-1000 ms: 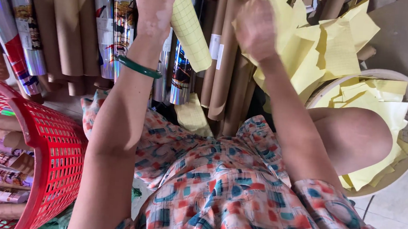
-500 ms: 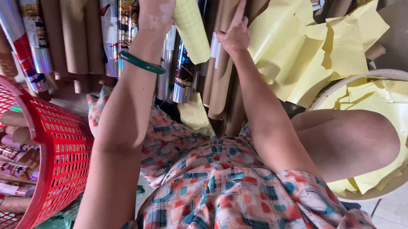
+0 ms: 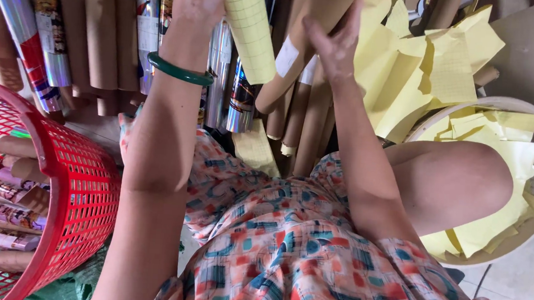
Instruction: The recorder is wrapping holographic poster sheets with yellow protective paper and applying shipping labels.
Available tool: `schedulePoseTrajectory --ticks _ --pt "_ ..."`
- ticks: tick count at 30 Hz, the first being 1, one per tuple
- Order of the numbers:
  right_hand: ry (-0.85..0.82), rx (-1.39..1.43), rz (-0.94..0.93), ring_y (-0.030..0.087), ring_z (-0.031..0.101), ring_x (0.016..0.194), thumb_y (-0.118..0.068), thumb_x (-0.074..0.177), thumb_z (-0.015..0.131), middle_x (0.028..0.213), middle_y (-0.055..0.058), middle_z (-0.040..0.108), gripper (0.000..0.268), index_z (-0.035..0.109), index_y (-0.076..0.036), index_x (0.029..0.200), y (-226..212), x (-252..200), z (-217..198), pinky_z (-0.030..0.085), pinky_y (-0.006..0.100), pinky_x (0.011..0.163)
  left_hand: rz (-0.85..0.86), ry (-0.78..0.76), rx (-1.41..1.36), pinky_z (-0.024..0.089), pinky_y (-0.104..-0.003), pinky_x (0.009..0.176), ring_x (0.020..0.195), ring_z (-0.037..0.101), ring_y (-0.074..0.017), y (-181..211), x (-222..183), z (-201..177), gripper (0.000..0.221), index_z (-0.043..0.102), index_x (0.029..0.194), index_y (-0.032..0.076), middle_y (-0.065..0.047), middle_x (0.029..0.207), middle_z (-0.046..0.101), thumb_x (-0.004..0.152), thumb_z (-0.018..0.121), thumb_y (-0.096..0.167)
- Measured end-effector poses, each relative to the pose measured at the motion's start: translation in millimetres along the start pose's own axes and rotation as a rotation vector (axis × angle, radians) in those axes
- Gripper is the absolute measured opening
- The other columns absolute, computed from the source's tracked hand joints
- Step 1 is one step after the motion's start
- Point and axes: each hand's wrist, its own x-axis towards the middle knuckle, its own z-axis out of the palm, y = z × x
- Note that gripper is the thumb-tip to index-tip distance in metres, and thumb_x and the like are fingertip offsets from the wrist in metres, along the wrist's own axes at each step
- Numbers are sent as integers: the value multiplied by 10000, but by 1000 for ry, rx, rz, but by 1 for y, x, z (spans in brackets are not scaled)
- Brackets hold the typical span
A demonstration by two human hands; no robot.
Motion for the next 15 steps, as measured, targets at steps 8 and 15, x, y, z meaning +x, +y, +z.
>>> schedulePoseTrajectory --ticks 8,15 --pt "-375 162 38 240 554 1360 -38 770 874 1452 99 563 948 339 -50 1552 0 -29 10 442 414 1209 75 -165 -94 623 -405 745 830 733 -256 96 21 52 135 667 1064 -38 -133 926 722 1002 696 78" --pt "-552 43 112 179 623 1224 -34 753 903 1337 90 659 764 514 -20 1410 13 -50 7 540 344 1096 54 -255 -181 638 -420 713 761 745 -268 110 66 63 199 716 961 -47 -170 864 742 966 710 152"
